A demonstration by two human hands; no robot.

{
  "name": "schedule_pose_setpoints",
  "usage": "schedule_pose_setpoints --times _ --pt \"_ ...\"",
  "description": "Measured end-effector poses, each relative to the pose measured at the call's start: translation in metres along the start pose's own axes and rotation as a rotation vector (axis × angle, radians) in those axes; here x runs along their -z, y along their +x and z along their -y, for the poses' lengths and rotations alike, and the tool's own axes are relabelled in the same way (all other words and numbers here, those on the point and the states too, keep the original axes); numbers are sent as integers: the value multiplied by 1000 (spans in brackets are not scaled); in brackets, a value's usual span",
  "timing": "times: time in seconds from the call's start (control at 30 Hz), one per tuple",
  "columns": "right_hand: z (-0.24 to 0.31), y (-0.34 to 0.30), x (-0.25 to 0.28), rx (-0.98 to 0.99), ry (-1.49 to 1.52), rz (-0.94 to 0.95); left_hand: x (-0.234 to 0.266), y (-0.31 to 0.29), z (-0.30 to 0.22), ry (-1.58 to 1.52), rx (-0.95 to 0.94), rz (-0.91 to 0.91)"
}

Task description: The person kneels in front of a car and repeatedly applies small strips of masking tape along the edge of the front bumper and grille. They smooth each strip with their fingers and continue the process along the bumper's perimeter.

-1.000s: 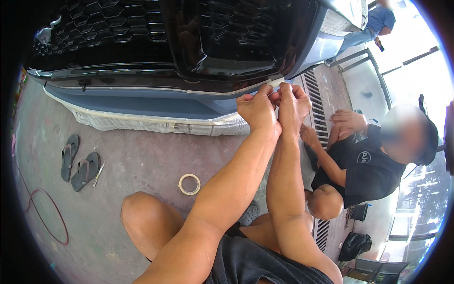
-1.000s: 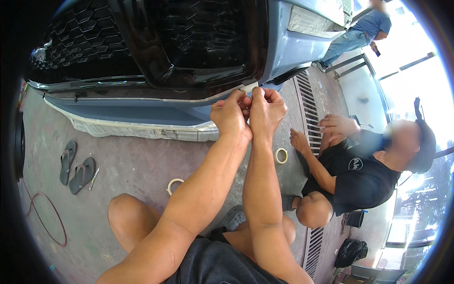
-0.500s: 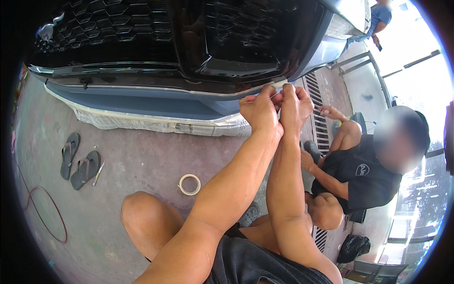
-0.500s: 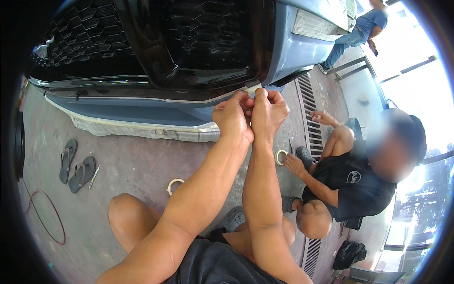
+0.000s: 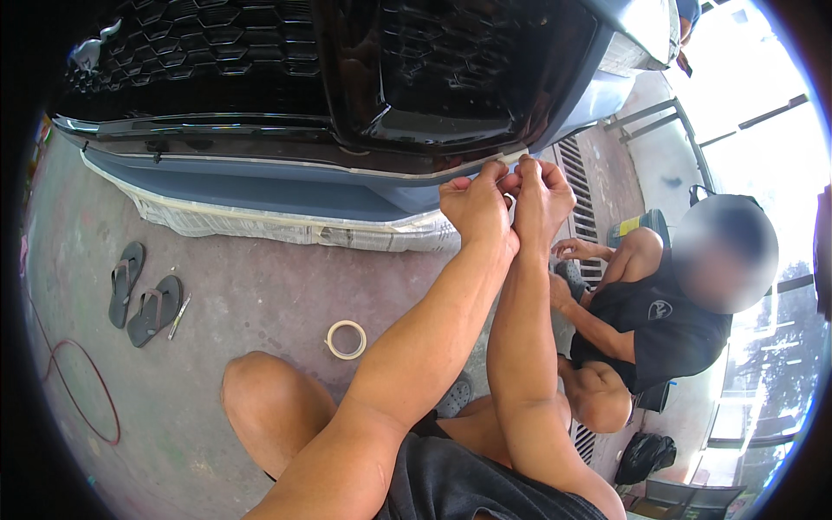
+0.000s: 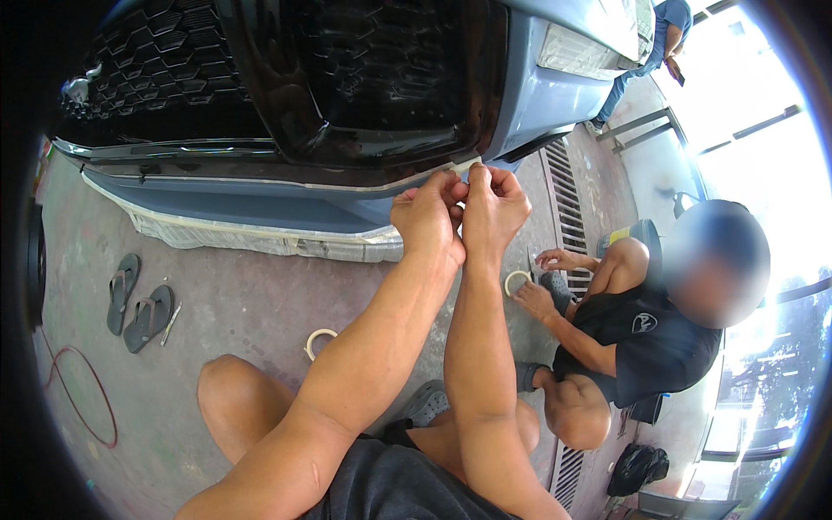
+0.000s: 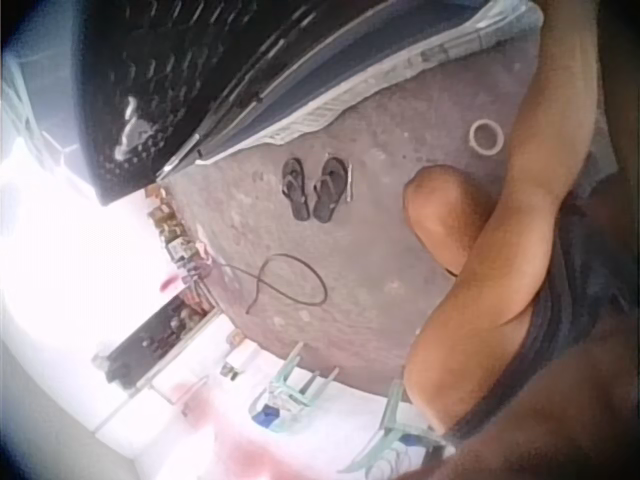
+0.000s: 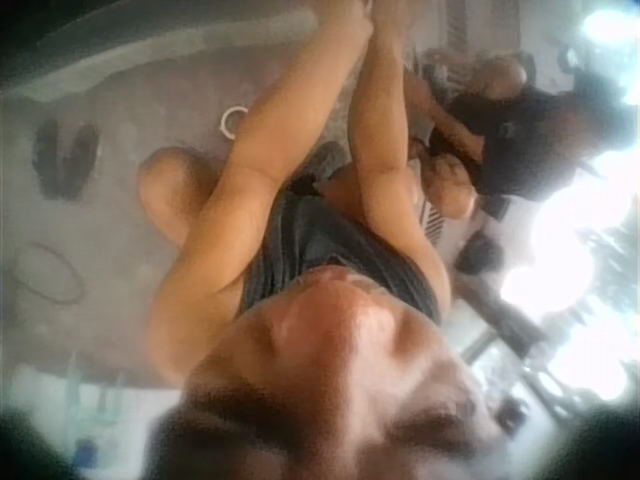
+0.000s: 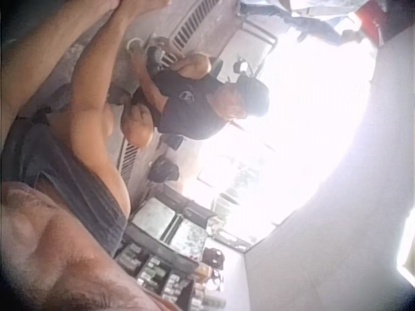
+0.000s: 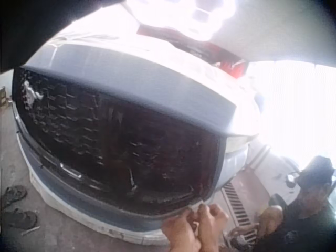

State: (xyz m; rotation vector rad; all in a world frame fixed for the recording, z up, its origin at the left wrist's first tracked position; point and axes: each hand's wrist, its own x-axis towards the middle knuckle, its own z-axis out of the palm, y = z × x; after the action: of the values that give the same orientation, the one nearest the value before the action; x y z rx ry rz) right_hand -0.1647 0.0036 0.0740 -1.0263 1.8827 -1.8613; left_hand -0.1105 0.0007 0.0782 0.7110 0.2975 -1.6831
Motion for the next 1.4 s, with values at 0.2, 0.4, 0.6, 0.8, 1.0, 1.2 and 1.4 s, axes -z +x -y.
schedule_pose_setpoints --times 0.2,0.4,0.6,0.8,1.0,1.2,1.4 --pt "5 -5 -2 -10 -35 2 2 2 1 -7 -22 -2" --pt "1 -3 0 -17 -25 -1 2 2 1 -1 -17 -3" --pt "-1 -1 -2 -12 -26 -16 3 5 1 0 -6 -4" --pt "0 -1 -1 -25 -29 -44 2 4 3 4 -6 -2" --pt "2 -3 -3 -31 -9 -34 2 3 0 9 1 -9" --pt "4 -4 -2 2 5 -22 0 -1 -2 6 1 -18" --pt "7 -4 -2 11 -34 -27 0 1 -1 11 -1 -6"
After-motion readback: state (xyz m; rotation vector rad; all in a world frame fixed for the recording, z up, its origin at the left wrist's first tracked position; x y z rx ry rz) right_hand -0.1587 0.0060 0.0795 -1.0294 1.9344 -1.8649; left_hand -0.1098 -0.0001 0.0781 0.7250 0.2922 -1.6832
